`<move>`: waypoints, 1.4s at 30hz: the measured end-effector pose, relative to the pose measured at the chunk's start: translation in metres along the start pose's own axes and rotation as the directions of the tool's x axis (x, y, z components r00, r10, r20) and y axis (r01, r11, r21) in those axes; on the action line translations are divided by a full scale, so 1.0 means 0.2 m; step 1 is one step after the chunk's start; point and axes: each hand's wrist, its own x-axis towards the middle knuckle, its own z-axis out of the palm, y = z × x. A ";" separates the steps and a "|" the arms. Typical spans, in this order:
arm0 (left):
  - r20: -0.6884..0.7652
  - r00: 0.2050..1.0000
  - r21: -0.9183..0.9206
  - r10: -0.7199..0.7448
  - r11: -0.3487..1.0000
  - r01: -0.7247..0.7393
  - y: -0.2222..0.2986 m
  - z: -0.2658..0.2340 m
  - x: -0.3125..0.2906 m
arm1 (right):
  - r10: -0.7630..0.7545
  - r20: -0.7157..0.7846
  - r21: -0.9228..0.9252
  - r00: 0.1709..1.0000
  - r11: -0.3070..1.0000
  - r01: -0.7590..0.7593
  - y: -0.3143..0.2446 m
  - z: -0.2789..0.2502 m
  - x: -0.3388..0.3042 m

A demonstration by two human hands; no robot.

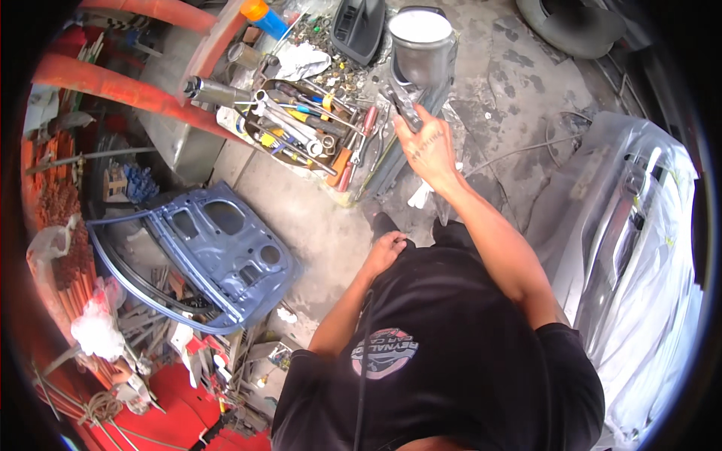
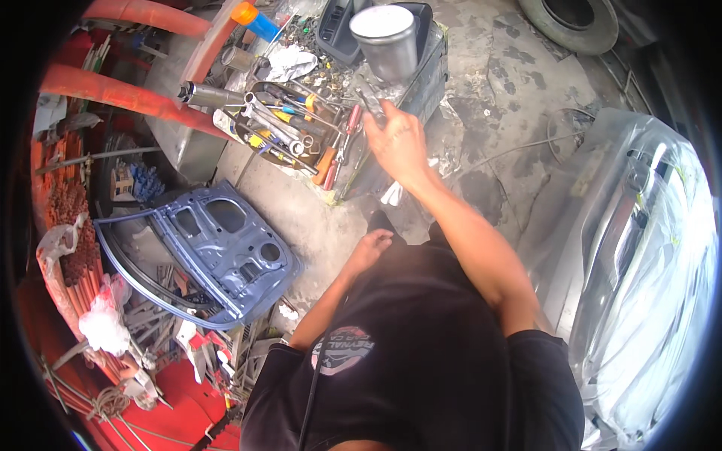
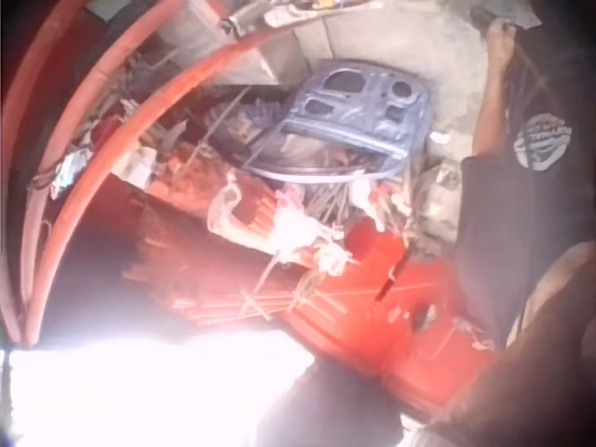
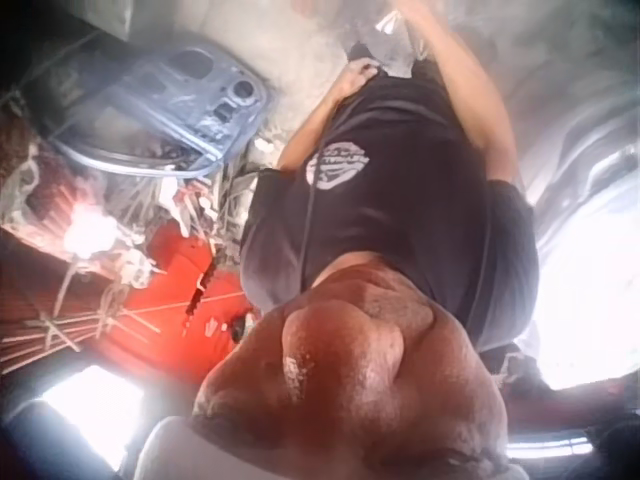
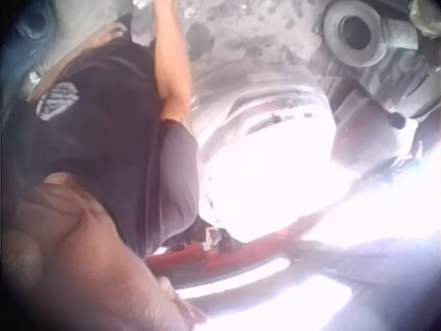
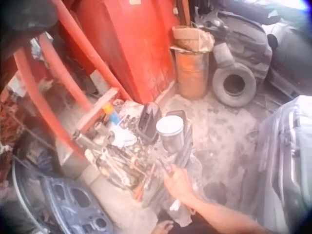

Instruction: The person uses a spray gun to apply paint to two black plastic car parts placed on a workbench. They repeatedly move the spray gun over the surfaces, occasionally repositioning the parts with their left hand. The person continues spraying until the end of the clip.

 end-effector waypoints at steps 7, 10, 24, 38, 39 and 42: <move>0.140 0.989 0.039 0.049 0.998 -0.055 -0.01 -0.40 0.07 | -0.126 -0.053 0.018 0.991 0.992 0.127 -0.34 0.35 0.17; 0.241 0.971 0.021 0.009 1.000 -0.014 -0.10 -0.59 0.08 | -0.141 -0.107 -0.048 0.984 0.989 0.137 -0.36 0.44 0.15; 0.523 0.848 0.012 0.090 0.993 -0.113 0.02 -1.01 0.09 | 0.067 -0.285 -0.260 0.956 0.955 -0.144 -0.14 0.38 -0.19; -0.010 0.965 -0.393 0.262 0.886 -0.244 1.13 -1.29 0.53 | 0.021 -0.243 -0.075 0.970 0.996 -0.041 -0.20 0.09 0.03; -0.092 0.968 -0.445 0.233 0.860 -0.250 1.19 -1.30 0.66 | 0.086 -0.182 -0.008 0.980 0.996 -0.089 -0.20 0.04 0.05; -0.302 0.944 -0.486 0.135 0.829 -0.275 1.14 -1.34 1.12 | 0.106 -0.099 0.081 0.989 0.992 -0.098 -0.15 -0.07 0.12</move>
